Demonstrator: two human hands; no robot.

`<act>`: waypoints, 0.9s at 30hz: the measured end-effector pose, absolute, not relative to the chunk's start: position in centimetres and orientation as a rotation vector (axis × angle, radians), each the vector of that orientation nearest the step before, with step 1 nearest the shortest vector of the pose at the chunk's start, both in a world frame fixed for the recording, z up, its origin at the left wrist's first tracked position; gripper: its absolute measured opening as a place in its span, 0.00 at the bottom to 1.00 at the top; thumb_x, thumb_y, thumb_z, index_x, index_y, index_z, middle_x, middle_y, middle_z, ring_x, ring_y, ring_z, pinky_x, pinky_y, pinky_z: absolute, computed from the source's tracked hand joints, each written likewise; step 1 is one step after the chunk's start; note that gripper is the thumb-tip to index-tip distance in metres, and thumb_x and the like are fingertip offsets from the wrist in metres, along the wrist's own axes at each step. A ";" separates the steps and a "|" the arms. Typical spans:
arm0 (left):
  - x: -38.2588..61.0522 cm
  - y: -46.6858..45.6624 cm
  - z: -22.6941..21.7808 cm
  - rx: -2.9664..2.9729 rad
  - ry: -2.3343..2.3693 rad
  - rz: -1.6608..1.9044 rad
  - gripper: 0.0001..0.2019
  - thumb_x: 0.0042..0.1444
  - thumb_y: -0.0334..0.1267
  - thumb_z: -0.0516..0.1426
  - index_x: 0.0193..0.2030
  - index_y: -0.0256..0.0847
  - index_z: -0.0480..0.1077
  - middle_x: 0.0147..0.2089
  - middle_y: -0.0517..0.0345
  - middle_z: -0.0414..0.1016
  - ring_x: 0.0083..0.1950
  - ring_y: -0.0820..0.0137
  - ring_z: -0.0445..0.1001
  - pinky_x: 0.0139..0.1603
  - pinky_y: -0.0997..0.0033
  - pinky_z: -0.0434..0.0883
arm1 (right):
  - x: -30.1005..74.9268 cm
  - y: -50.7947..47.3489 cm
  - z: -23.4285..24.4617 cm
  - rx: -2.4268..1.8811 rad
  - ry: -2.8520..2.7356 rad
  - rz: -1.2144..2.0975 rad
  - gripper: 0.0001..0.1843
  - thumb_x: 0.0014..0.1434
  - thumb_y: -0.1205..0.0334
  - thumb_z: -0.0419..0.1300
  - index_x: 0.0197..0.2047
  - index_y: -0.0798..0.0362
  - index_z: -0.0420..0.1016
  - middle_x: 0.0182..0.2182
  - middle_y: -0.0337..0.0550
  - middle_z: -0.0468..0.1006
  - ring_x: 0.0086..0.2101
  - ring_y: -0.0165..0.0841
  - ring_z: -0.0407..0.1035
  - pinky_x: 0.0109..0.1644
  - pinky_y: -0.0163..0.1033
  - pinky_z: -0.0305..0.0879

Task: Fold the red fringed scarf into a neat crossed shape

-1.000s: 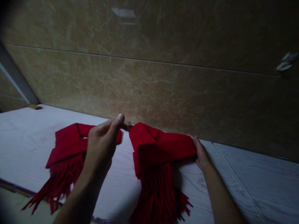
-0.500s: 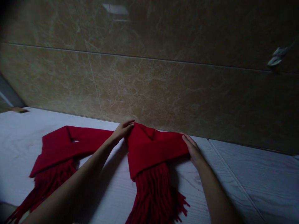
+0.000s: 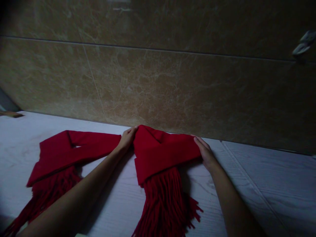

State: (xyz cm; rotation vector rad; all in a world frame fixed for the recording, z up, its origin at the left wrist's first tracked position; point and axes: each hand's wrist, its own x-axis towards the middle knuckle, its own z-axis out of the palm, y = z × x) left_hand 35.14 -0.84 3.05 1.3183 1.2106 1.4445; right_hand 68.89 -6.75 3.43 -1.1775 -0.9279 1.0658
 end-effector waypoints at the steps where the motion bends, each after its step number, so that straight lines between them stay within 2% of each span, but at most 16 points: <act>1: 35.2 -0.9 3.1 1.324 1.219 1.443 0.24 0.49 0.61 0.58 0.30 0.38 0.74 0.31 0.56 0.77 0.38 0.63 0.73 0.40 0.70 0.67 | 68.9 -6.7 3.4 -1.175 -0.930 1.065 0.14 0.54 0.53 0.68 0.45 0.43 0.82 0.46 0.39 0.84 0.55 0.42 0.73 0.65 0.47 0.64; 8: 35.2 -0.8 3.0 1.312 1.213 1.461 0.23 0.49 0.60 0.58 0.27 0.39 0.73 0.32 0.56 0.77 0.39 0.63 0.72 0.40 0.71 0.68 | 68.7 -6.8 3.5 -1.198 -0.941 1.033 0.12 0.54 0.53 0.67 0.43 0.42 0.82 0.46 0.37 0.84 0.55 0.42 0.72 0.67 0.47 0.61; 20: 35.2 -1.1 3.2 1.285 1.202 1.451 0.24 0.49 0.59 0.59 0.32 0.37 0.75 0.31 0.56 0.77 0.36 0.64 0.71 0.38 0.70 0.66 | 68.6 -6.9 3.6 -1.190 -0.927 1.048 0.14 0.54 0.54 0.66 0.45 0.42 0.82 0.44 0.37 0.85 0.55 0.42 0.73 0.67 0.48 0.61; 27: 35.1 -0.6 2.7 1.326 1.235 1.459 0.24 0.50 0.59 0.58 0.33 0.35 0.77 0.32 0.54 0.78 0.38 0.63 0.72 0.40 0.70 0.68 | 68.8 -6.9 3.5 -1.202 -1.010 1.028 0.15 0.55 0.50 0.66 0.45 0.42 0.81 0.47 0.38 0.84 0.55 0.41 0.73 0.66 0.48 0.63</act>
